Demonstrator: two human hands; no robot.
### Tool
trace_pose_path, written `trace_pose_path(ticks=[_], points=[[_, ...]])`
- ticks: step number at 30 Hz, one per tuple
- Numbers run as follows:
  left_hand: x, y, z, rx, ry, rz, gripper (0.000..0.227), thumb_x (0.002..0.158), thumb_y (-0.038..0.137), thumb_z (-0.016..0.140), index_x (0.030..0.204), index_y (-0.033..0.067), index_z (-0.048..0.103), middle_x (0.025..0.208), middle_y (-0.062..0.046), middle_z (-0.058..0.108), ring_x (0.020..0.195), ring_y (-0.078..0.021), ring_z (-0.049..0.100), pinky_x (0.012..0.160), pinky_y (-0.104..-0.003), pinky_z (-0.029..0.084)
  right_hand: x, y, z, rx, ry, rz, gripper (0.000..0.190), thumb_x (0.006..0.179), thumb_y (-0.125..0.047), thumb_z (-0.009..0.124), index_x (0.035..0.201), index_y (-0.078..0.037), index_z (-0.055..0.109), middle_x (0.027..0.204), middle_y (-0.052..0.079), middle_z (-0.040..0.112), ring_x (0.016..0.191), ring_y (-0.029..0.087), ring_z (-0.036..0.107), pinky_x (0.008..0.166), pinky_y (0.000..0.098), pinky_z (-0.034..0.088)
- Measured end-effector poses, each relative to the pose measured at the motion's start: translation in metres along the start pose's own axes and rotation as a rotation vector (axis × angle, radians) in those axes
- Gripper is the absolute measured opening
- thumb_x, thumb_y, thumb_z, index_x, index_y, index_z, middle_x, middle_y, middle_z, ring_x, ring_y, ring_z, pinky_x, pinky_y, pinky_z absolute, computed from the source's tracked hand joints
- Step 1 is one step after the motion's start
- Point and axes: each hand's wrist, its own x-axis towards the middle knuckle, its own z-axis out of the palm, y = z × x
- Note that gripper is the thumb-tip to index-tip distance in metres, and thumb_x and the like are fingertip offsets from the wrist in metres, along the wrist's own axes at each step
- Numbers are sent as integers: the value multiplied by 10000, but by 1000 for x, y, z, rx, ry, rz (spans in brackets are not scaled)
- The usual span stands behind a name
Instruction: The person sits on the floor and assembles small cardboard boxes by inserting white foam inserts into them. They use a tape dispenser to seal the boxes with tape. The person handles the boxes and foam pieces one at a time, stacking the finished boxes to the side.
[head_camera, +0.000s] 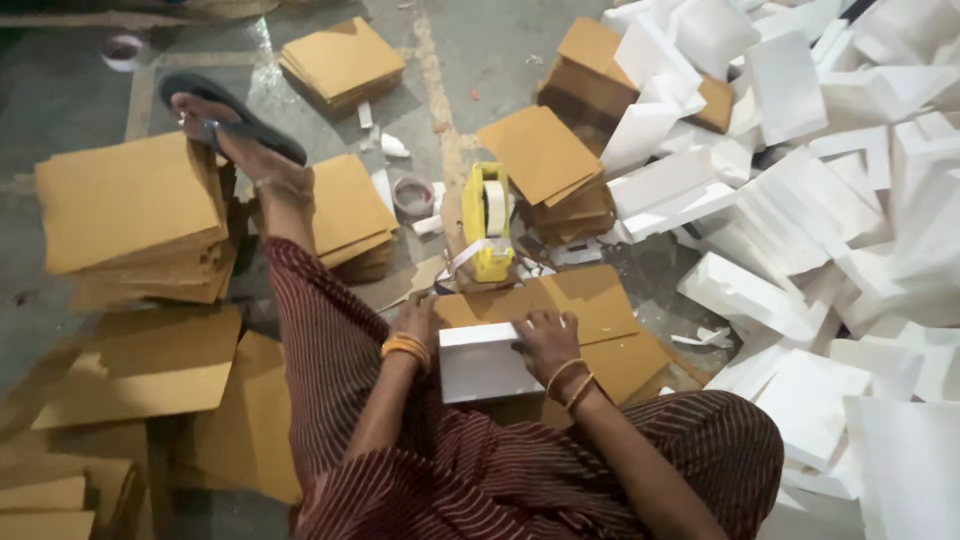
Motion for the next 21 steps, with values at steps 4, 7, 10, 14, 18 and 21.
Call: trace_pose_path(ticks=[4,7,10,14,18,21], points=[[38,-21,8,109,-332,-44,441,863,276,690,1297,206,649,1362,-149,579,1210,-379,608,1022,-475,503,-4,-7,0,49,103,-80,416,801,-254,789,1192,-166,676,1093,70,643,1073,304,569,975,520,367],[52,-19,8,176,-339,41,401,841,273,686,1239,229,709,1331,-132,613,1213,-368,622,1037,-462,510,-6,-7,3,50,164,-113,470,789,-232,796,1238,-169,671,1098,80,642,1047,298,569,953,517,383],[55,-1,-6,294,-370,107,428,812,256,693,1235,193,690,1325,-156,592,1194,-391,606,991,-491,509,-8,-6,5,25,137,-117,549,762,-188,790,1294,-159,659,1109,62,658,1032,299,568,890,493,402],[57,8,-9,351,-410,83,366,817,293,696,1167,188,722,1294,-142,612,1205,-364,594,1007,-485,496,-9,-3,10,26,206,-142,546,781,-206,787,1307,-148,655,1083,65,666,1018,290,572,901,470,416],[69,2,-1,276,-380,46,271,948,261,590,1087,252,823,1265,-152,678,1180,-360,649,1065,-450,509,-11,-5,9,44,183,-111,507,822,-233,775,1310,-158,657,1079,58,679,1003,280,574,879,460,415],[76,12,-8,307,-466,-6,310,798,309,762,1075,171,773,1213,-151,652,1177,-352,606,1026,-441,488,-13,-7,8,74,172,-111,488,845,-264,766,1308,-161,654,1098,64,680,1009,277,575,862,454,415]])
